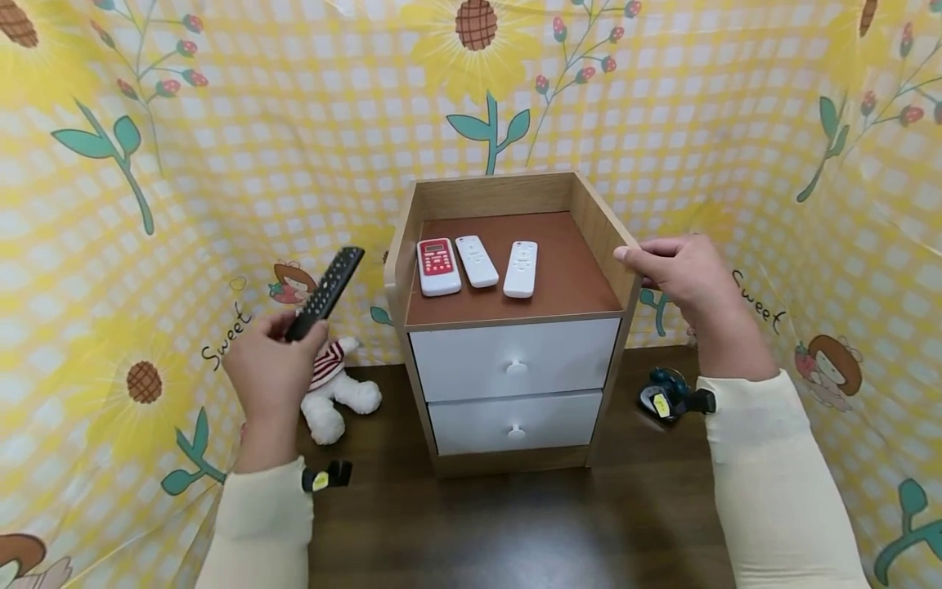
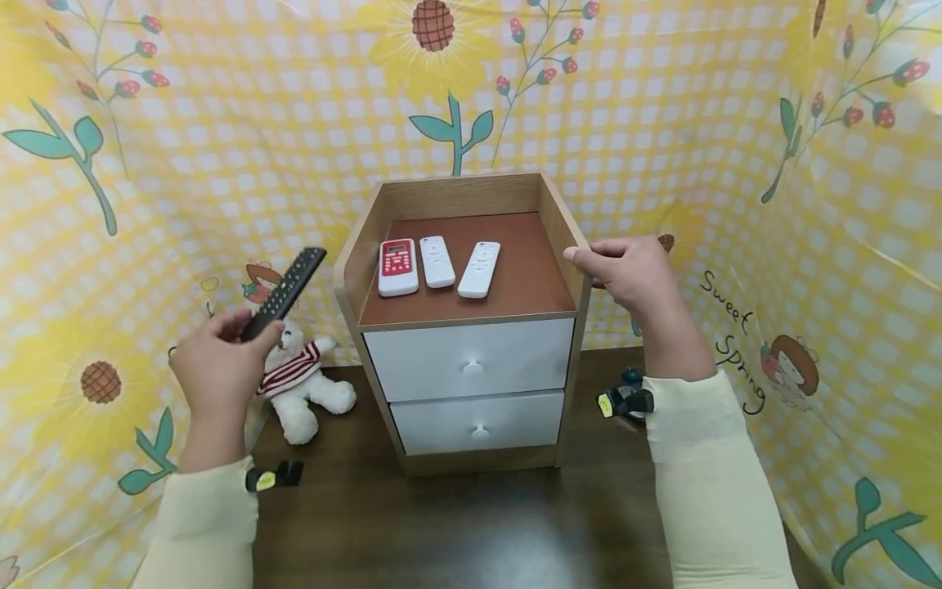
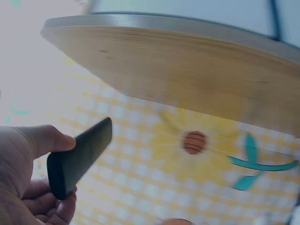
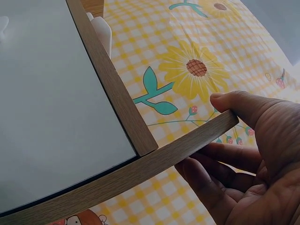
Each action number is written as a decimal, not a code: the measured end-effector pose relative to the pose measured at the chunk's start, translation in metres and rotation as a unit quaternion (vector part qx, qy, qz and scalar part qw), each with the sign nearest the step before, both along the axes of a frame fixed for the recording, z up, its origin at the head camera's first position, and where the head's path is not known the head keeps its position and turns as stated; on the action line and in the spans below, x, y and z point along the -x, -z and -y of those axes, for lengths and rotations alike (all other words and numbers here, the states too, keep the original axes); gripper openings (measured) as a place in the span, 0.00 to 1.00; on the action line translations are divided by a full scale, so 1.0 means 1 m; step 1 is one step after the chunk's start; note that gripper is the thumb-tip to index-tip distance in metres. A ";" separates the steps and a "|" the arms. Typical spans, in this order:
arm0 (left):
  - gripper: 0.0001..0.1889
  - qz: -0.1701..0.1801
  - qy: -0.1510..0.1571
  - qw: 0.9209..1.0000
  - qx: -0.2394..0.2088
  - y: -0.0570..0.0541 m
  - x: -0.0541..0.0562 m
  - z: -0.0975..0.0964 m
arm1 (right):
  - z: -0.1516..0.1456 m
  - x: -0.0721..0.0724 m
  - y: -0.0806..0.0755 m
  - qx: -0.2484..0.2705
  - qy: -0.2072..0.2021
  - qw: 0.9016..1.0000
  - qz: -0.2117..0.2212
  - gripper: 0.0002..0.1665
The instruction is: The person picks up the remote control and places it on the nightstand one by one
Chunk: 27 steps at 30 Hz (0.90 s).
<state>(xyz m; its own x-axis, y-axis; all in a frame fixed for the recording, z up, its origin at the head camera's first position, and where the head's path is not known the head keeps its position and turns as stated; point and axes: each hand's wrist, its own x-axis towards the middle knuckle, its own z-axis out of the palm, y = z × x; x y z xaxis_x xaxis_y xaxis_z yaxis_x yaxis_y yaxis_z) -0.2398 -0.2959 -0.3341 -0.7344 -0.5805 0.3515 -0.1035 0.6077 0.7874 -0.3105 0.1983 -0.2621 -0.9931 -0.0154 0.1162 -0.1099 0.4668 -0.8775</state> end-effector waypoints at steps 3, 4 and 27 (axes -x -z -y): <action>0.30 0.004 0.011 1.000 0.022 -0.028 0.004 -0.004 | -0.003 0.000 0.002 0.005 0.003 1.000 0.004 0.42; 0.30 0.007 0.013 1.000 0.026 -0.035 0.005 -0.005 | -0.003 0.000 0.003 0.008 0.003 1.000 0.000 0.41; 0.23 -0.117 0.081 0.987 0.076 -0.125 -0.004 -0.121 | 0.001 0.000 -0.001 0.015 -0.007 1.000 -0.017 0.39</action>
<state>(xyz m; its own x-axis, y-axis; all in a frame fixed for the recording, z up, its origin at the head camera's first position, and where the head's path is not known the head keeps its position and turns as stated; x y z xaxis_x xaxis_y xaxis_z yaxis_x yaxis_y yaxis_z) -0.2354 -0.1752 -0.2091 -0.7016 -0.3894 0.5968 0.1788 0.7144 0.6765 -0.3106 0.1975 -0.2610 -0.9884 -0.0248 0.1498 -0.1454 0.4381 -0.8871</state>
